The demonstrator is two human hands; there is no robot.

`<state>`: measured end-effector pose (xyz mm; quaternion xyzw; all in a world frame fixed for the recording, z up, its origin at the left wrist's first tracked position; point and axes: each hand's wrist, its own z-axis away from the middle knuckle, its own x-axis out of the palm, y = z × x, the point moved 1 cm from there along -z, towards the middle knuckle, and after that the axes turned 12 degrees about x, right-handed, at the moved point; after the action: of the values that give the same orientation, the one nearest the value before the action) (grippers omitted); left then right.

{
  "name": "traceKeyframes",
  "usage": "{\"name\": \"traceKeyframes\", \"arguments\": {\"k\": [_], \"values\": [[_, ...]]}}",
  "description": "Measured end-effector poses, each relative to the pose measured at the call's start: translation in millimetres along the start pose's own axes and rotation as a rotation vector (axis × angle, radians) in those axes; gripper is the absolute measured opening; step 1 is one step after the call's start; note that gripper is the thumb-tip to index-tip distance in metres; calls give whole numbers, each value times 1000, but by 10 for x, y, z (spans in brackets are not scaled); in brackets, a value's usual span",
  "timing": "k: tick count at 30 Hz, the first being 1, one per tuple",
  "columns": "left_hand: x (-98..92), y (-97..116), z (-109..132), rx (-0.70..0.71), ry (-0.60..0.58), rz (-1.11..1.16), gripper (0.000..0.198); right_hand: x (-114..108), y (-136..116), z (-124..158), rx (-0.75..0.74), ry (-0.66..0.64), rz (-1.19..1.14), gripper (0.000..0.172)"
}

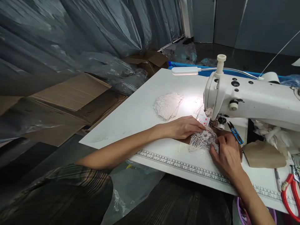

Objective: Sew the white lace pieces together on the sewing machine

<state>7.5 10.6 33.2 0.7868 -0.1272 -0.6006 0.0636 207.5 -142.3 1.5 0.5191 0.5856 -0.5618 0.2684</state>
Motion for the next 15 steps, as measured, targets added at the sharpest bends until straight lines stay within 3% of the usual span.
{"name": "traceKeyframes", "arguments": {"k": [5, 8, 11, 15], "values": [[138, 241, -64, 3, -26, -152, 21, -205, 81, -209, 63, -99, -206, 23], [141, 358, -90, 79, -38, -37, 25, -340, 113, -420, 206, -198, -270, 25], [113, 297, -122, 89, 40, 126, 22, -375, 97, -560, 188, -269, -263, 26], [120, 113, -155, 84, 152, 284, 24, -279, 82, -562, 132, -238, -327, 30]]}}
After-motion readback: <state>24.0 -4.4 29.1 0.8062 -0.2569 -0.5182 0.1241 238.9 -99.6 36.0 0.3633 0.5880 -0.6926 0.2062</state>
